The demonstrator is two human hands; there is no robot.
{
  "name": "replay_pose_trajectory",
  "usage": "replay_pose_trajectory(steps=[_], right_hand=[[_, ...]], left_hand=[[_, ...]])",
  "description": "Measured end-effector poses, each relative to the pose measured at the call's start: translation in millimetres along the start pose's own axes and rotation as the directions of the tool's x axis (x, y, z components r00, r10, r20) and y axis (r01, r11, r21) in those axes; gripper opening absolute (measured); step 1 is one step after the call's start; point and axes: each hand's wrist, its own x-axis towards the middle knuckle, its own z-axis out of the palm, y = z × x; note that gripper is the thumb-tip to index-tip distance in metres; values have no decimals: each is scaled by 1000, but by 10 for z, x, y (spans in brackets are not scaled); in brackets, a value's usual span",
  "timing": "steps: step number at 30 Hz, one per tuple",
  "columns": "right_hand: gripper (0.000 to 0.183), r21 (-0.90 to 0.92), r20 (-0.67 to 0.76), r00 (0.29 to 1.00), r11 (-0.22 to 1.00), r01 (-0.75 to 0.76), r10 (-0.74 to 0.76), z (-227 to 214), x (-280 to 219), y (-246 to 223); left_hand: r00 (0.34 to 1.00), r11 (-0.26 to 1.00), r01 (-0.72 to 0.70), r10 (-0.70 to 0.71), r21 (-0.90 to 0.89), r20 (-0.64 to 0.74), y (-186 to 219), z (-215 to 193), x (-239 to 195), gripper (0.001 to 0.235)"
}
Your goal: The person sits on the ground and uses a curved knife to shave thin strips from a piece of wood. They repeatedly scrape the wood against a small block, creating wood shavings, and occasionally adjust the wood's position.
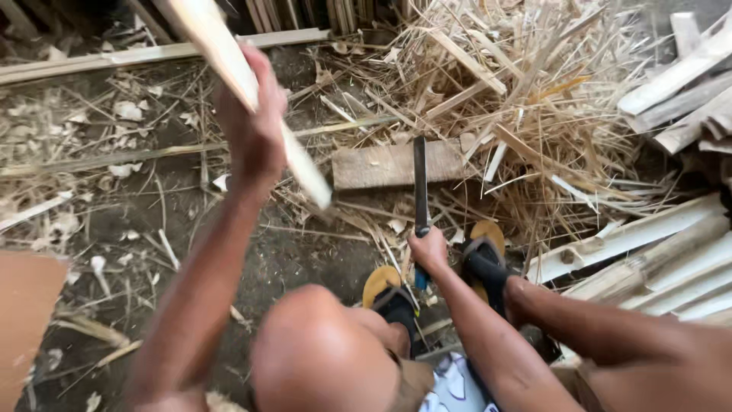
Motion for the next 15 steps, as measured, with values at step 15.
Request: replay_pose_trajectory(steps=[15], right_hand=[[24, -32, 145, 988, 998, -45, 49, -399, -154, 52]], left_hand=[[974, 969, -54, -2, -241, -227, 567, 163, 60, 16]])
